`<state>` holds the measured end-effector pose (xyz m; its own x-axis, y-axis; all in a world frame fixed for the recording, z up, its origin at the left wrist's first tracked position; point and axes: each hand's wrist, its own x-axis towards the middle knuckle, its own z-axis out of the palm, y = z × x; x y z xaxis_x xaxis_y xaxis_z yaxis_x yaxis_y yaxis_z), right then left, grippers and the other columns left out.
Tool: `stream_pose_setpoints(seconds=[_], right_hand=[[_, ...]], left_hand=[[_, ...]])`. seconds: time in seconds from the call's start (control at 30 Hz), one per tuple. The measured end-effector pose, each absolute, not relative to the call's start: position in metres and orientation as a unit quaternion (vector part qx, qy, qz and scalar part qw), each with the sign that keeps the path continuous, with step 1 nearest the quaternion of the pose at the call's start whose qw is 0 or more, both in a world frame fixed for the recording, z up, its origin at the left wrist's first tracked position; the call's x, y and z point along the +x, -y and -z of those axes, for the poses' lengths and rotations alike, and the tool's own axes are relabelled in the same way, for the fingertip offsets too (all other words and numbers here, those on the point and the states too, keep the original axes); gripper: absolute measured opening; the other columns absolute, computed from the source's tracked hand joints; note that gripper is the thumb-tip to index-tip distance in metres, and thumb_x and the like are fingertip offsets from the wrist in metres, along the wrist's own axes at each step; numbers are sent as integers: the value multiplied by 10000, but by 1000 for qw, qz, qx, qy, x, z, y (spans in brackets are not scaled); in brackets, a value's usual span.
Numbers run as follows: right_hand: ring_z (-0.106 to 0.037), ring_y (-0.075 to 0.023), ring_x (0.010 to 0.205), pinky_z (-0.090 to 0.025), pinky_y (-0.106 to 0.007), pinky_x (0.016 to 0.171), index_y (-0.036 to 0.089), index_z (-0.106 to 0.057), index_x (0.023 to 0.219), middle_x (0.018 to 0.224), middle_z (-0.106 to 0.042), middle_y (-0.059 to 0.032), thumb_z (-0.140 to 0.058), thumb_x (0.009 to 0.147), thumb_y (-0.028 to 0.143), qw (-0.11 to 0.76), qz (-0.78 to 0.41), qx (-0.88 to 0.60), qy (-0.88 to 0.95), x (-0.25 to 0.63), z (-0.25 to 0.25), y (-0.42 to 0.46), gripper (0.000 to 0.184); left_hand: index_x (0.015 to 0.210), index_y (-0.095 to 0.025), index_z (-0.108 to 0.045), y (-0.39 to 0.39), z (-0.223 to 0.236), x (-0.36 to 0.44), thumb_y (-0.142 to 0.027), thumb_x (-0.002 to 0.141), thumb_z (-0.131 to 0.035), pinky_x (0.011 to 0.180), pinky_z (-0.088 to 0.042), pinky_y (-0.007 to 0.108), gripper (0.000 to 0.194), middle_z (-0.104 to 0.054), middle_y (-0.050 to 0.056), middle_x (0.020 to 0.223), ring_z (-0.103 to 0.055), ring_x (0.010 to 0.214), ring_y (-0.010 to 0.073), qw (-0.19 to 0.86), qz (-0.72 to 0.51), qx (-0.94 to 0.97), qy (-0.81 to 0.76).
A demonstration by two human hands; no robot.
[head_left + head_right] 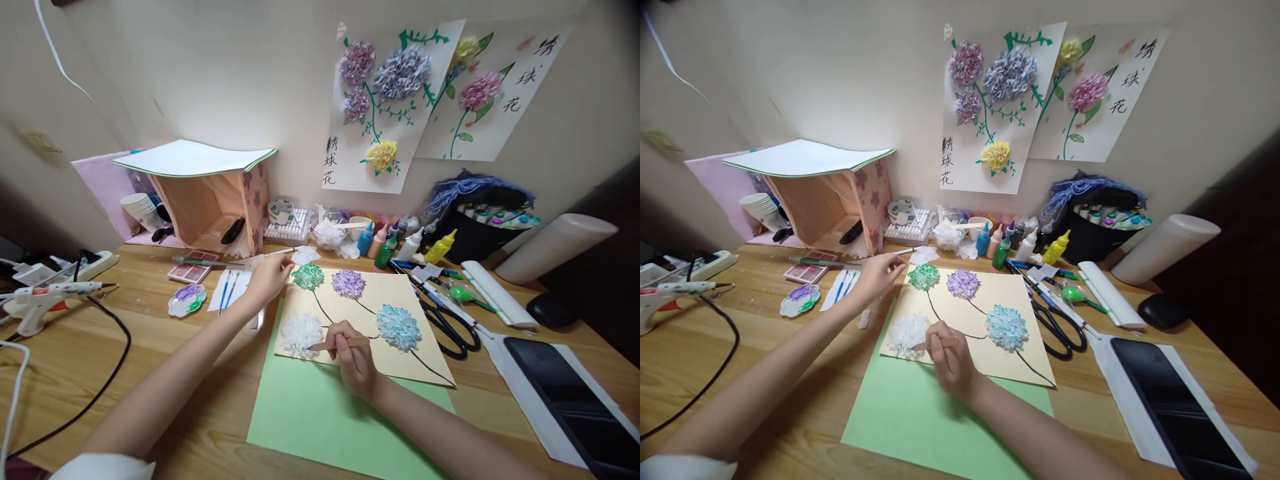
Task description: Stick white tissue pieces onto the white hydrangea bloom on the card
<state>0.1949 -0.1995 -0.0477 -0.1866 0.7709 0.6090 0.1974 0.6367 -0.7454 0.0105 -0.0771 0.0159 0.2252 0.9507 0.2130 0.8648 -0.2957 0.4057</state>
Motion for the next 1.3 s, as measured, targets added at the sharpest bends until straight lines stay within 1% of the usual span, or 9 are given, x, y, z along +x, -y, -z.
stream_pose_setpoints(seconds=[0.07, 0.13, 0.3, 0.53, 0.73, 0.9, 1.07, 1.2, 1.3], right_hand=[[-463, -108, 501, -388, -239, 495, 211, -464, 745, 616, -465, 24, -299, 939, 175, 541, -259, -329, 730, 195, 46, 200, 257], [-465, -114, 503, -391, -244, 498, 211, -459, 735, 608, -471, 21, -294, 934, 176, 539, -248, -327, 735, 195, 44, 201, 261], [-477, -125, 505, -399, -252, 502, 215, -441, 725, 582, -470, 17, -280, 922, 174, 539, -224, -321, 746, 195, 41, 200, 258], [-469, -128, 477, -393, -252, 490, 223, -411, 720, 550, -464, 24, -283, 901, 168, 530, -210, -308, 762, 195, 38, 200, 228], [-456, -118, 471, -386, -237, 482, 221, -406, 722, 551, -451, 31, -278, 911, 167, 530, -218, -304, 761, 195, 38, 199, 235], [-455, -116, 472, -390, -240, 479, 217, -412, 720, 559, -445, 25, -273, 917, 177, 527, -224, -306, 760, 195, 39, 199, 244], [-467, -122, 485, -398, -248, 488, 217, -422, 717, 562, -453, 21, -276, 911, 174, 534, -219, -311, 755, 196, 41, 199, 247], [-464, -125, 485, -394, -253, 485, 216, -438, 723, 563, -452, 22, -289, 906, 173, 539, -218, -308, 753, 197, 42, 199, 239], [-473, -132, 508, -401, -261, 508, 217, -440, 709, 573, -452, 19, -295, 911, 175, 557, -212, -318, 738, 199, 43, 199, 252]], left_hand=[[876, -172, -672, 49, -20, 24, -237, 859, -515, 828, -454, 314, 171, -698, 88, 1001, -617, 981, 227, 81, -204, 761, -611], [860, -159, -683, 24, -16, 35, -241, 845, -527, 831, -458, 349, 177, -691, 127, 1043, -605, 1030, 268, 75, -194, 741, -639], [779, -161, -707, -13, 4, 49, -339, 774, -621, 761, -483, 362, 198, -715, 149, 956, -645, 940, 296, 98, -159, 704, -685], [811, -191, -709, -20, 14, 53, -243, 762, -592, 760, -469, 320, 138, -718, 105, 968, -640, 951, 260, 102, -168, 692, -695], [849, -192, -690, -22, 12, 48, -277, 819, -536, 763, -463, 312, 178, -708, 92, 1015, -625, 972, 242, 106, -185, 701, -680], [815, -189, -692, -24, 15, 54, -328, 772, -619, 777, -458, 321, 162, -708, 101, 1001, -624, 970, 256, 110, -186, 700, -681], [793, -173, -689, -23, 22, 62, -224, 779, -586, 759, -453, 340, 116, -708, 123, 951, -629, 936, 272, 110, -218, 694, -677], [811, -171, -669, -17, 12, 60, -224, 807, -562, 778, -447, 342, 119, -693, 119, 961, -610, 938, 258, 99, -263, 705, -651], [849, -183, -651, 1, -6, 52, -262, 836, -552, 824, -434, 317, 127, -677, 84, 983, -588, 941, 214, 91, -304, 726, -610]])
